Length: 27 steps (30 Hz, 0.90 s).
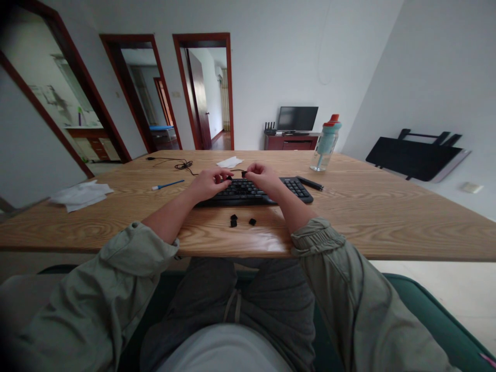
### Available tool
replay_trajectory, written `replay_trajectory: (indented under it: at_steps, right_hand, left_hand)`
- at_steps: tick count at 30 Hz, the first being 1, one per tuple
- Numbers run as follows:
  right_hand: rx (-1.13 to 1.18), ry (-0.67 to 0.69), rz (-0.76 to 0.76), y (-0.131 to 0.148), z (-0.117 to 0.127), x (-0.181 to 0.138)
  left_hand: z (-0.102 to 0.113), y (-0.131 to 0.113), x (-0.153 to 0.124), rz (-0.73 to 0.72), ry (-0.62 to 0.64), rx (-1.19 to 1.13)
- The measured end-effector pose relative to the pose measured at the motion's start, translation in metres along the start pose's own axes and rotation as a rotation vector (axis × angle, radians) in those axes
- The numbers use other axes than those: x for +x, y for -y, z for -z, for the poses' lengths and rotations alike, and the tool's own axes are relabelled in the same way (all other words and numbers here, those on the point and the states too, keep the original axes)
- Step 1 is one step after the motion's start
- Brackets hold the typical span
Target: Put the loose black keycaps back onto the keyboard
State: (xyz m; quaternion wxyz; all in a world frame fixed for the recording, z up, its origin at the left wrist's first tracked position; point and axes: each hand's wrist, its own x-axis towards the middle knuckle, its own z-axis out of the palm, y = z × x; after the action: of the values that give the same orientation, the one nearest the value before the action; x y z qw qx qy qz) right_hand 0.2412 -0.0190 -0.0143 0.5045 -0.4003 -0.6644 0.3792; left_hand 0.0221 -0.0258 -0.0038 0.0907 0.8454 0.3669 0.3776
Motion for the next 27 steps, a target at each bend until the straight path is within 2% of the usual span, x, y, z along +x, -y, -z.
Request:
replay_trajectory:
  at_steps: [5,9,13,20,27]
  right_hand:
    - [-0.039,-0.117,0.020,0.005,0.000,0.001]
    - [-0.137,-0.154,0.087,0.002,0.002,0.004]
    - [-0.134,-0.202,0.136,-0.005,0.004,0.007]
    - [-0.193,-0.089,0.159,-0.008,0.004,0.006]
    - [-0.157,-0.056,0.078,0.000,-0.001,0.001]
  left_hand:
    - [0.003,0.009,0.002,0.073,-0.063,0.045]
    - [0.002,0.019,0.005,0.122,-0.059,0.072]
    - [0.001,0.026,0.006,0.194,-0.100,0.040]
    - [0.001,0.024,0.006,0.136,-0.103,0.037]
    - [0.001,0.023,0.005,0.110,-0.130,0.037]
